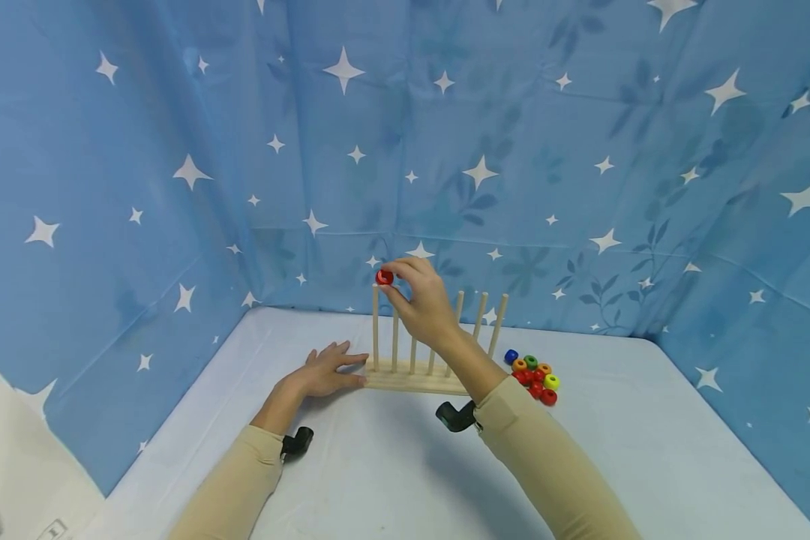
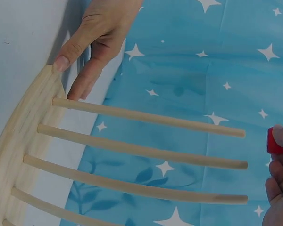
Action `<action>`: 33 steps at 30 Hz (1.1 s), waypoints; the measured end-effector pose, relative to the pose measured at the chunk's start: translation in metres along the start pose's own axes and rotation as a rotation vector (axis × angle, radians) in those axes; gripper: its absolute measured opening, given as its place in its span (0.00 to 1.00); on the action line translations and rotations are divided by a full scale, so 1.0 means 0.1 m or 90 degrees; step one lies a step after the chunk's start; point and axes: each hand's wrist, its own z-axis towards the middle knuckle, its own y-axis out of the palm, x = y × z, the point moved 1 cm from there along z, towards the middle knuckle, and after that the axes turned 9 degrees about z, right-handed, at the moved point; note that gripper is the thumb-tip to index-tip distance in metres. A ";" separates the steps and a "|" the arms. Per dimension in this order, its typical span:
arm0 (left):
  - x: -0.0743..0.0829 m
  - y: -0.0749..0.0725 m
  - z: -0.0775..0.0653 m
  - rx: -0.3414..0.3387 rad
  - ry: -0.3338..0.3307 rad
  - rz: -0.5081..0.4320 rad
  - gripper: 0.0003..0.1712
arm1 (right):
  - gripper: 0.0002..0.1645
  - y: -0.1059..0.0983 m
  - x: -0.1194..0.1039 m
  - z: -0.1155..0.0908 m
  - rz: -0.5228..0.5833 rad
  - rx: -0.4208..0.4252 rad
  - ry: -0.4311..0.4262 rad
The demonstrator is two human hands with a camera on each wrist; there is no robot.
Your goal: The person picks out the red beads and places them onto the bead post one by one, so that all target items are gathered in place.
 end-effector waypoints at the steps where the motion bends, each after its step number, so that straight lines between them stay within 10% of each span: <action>1: 0.00 0.00 0.00 0.000 0.000 0.001 0.38 | 0.16 0.00 0.00 0.00 -0.001 -0.003 0.003; 33: 0.01 -0.02 -0.02 -0.002 -0.005 -0.014 0.37 | 0.17 0.10 0.05 0.06 -0.058 -0.061 0.037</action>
